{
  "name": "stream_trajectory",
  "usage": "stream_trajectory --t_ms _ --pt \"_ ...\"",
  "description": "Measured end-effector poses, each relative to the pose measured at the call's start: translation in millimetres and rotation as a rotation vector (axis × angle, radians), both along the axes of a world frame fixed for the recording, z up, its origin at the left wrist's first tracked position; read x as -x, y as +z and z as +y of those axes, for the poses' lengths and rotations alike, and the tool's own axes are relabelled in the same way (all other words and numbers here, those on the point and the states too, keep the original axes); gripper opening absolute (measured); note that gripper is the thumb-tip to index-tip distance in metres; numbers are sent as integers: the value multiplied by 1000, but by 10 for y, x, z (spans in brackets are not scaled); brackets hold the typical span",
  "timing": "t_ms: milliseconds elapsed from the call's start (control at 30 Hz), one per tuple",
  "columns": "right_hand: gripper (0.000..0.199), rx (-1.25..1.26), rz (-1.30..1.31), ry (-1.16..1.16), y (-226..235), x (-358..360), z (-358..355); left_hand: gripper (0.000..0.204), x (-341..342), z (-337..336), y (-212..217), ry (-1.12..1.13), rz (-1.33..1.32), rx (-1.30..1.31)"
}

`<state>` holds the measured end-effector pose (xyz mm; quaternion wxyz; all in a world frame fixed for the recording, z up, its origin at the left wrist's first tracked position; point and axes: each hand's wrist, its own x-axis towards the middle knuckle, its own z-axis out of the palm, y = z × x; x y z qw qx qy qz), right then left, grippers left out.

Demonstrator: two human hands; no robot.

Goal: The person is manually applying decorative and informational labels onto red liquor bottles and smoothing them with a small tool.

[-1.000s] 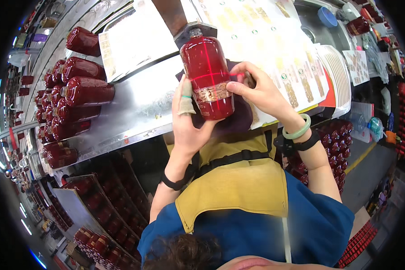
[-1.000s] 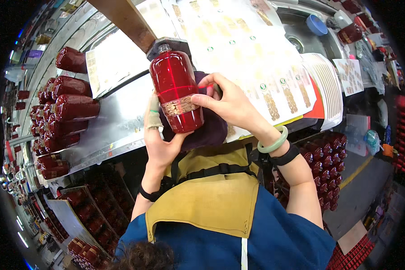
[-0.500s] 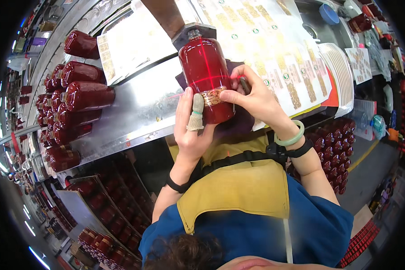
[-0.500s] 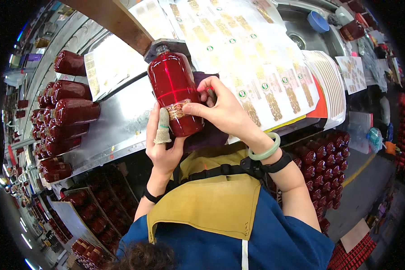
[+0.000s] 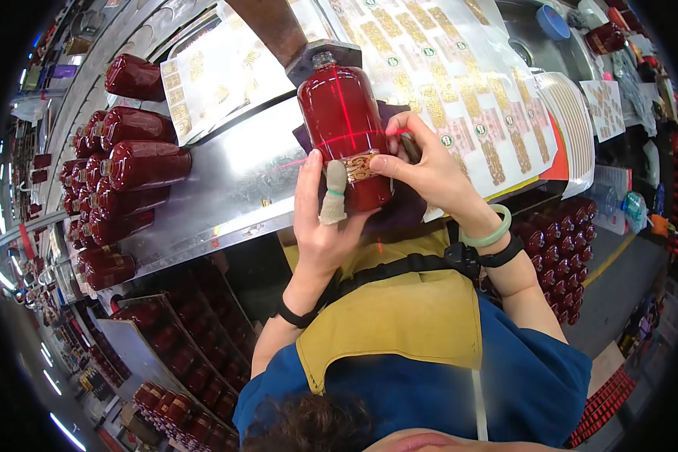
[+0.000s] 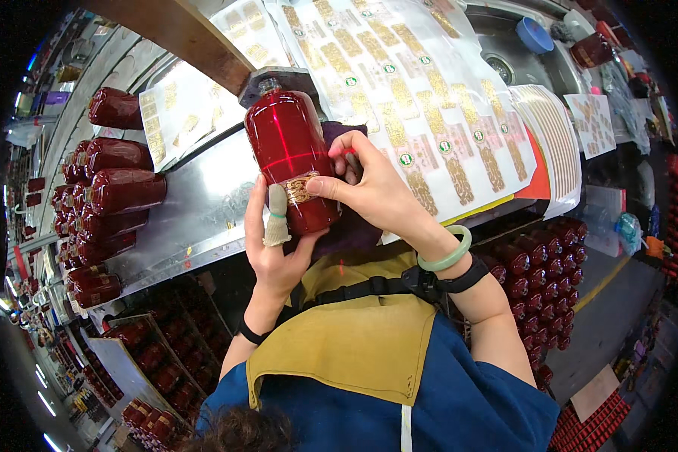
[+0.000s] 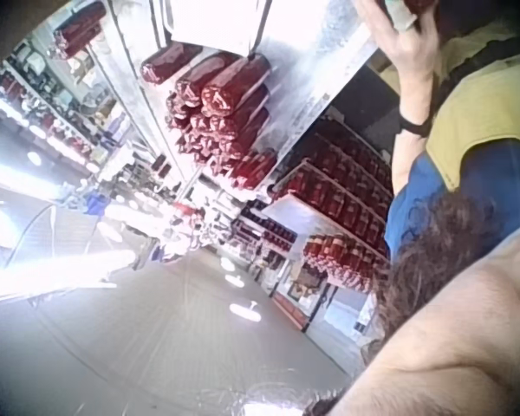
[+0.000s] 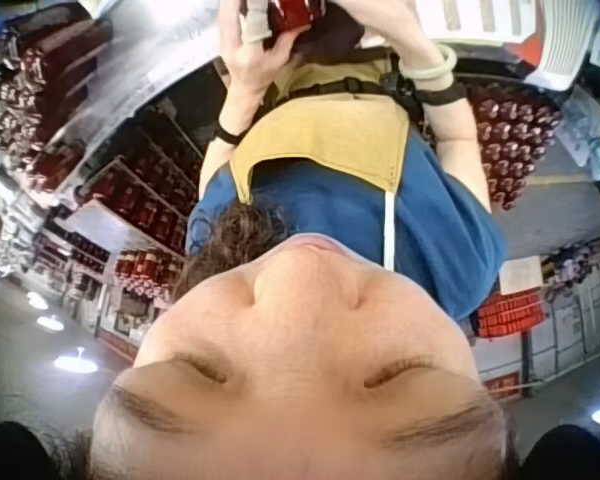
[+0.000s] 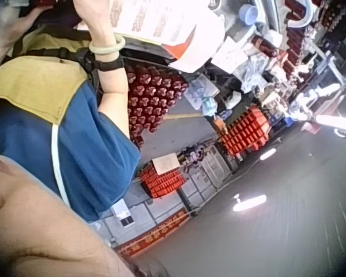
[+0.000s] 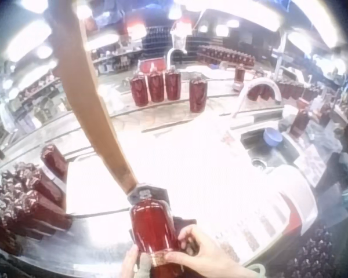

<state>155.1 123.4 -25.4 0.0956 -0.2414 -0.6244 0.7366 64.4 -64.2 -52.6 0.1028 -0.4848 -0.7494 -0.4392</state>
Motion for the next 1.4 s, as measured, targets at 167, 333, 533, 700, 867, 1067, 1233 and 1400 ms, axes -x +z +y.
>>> stream_trajectory --t_ms 167,333,533,700,867,1067,1233,1400 --pt "29 301 35 6 123 -67 89 89 -100 53 200 1 51 213" --pt "33 299 92 -80 33 -115 183 81 -246 245 291 143 163 342" --pt "28 -191 218 -301 288 -25 -9 91 -141 149 143 118 39 152" --pt "22 -506 21 -240 254 -44 -100 105 -40 74 50 149 -263 83" --pt "21 -641 99 -305 304 -63 35 99 -20 130 28 87 -653 -32" --pt "29 -868 228 -365 318 116 144 90 33 71 185 106 -199 52" --pt "25 -1365 633 157 251 -122 42 98 27 175 151 84 -549 -34" --pt "26 -1277 558 0 375 -99 52 98 23 108 173 60 -323 38"
